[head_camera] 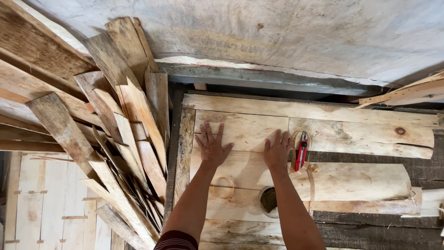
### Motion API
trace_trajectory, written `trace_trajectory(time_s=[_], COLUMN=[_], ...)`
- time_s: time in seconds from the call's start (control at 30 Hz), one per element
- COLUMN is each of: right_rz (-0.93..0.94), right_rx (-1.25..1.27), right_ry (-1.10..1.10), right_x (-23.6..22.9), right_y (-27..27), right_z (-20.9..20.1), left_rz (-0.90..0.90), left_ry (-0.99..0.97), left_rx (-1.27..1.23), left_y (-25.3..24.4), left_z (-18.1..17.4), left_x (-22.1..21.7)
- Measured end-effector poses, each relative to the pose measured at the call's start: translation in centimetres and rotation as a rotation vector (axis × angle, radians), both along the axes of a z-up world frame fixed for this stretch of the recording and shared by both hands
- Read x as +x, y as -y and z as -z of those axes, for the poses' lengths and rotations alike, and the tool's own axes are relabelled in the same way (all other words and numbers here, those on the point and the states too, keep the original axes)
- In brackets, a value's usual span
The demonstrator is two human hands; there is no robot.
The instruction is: Arrange and prepare thin pieces of wood or bark on a workbench.
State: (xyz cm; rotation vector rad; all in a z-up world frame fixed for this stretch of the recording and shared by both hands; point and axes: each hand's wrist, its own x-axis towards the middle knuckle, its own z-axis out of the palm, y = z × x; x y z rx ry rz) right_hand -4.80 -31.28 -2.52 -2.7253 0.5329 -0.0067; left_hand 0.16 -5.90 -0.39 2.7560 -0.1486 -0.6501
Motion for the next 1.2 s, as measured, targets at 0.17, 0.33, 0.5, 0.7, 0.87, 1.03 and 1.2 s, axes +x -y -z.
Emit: trace_trajectory(time_s=[0.17, 0.33, 0.5, 0.7, 0.87, 1.03, 1.2], right_rz=[-0.04, -0.086, 0.017, 0.033, 0.048, 0.049, 0.042], right_rx=[-0.042, -0.08, 0.026, 0.069, 0.075, 0.051, 0.04], right_ry=[0.071, 0.118, -0.031, -0.111, -0.153, -0.113, -0.093], right_x=[-0.4, -0.6, -0.3, -0.1, -0.1, -0.3, -0.3], right_y=[0.2, 0.2, -1.0, -1.1, -1.6, -1.5, -1.4], right_z=[1.4, 1.8, 0.2, 0.3, 0.3, 1.1, 1.2], left_rz=[-0.037, -0.063, -0.048, -0.029, -0.032, -0.041, -0.052], left_ry=[-0.015, -0.035, -0.033, -0.047, -0.012, 0.008, -0.008], left_rx=[-0.019, -0.052, -0.051, -0.039, -0.044, -0.055, -0.048], left_y=[0.1, 0.1, 0.0, -0.2, -0.3, -0.2, -0.1], left_z=[-0.2, -0.1, 0.1, -0.5, -0.2, -0.3, -0.2], left_x=[0.1, 0.1, 0.0, 0.3, 0.0, -0.2, -0.1])
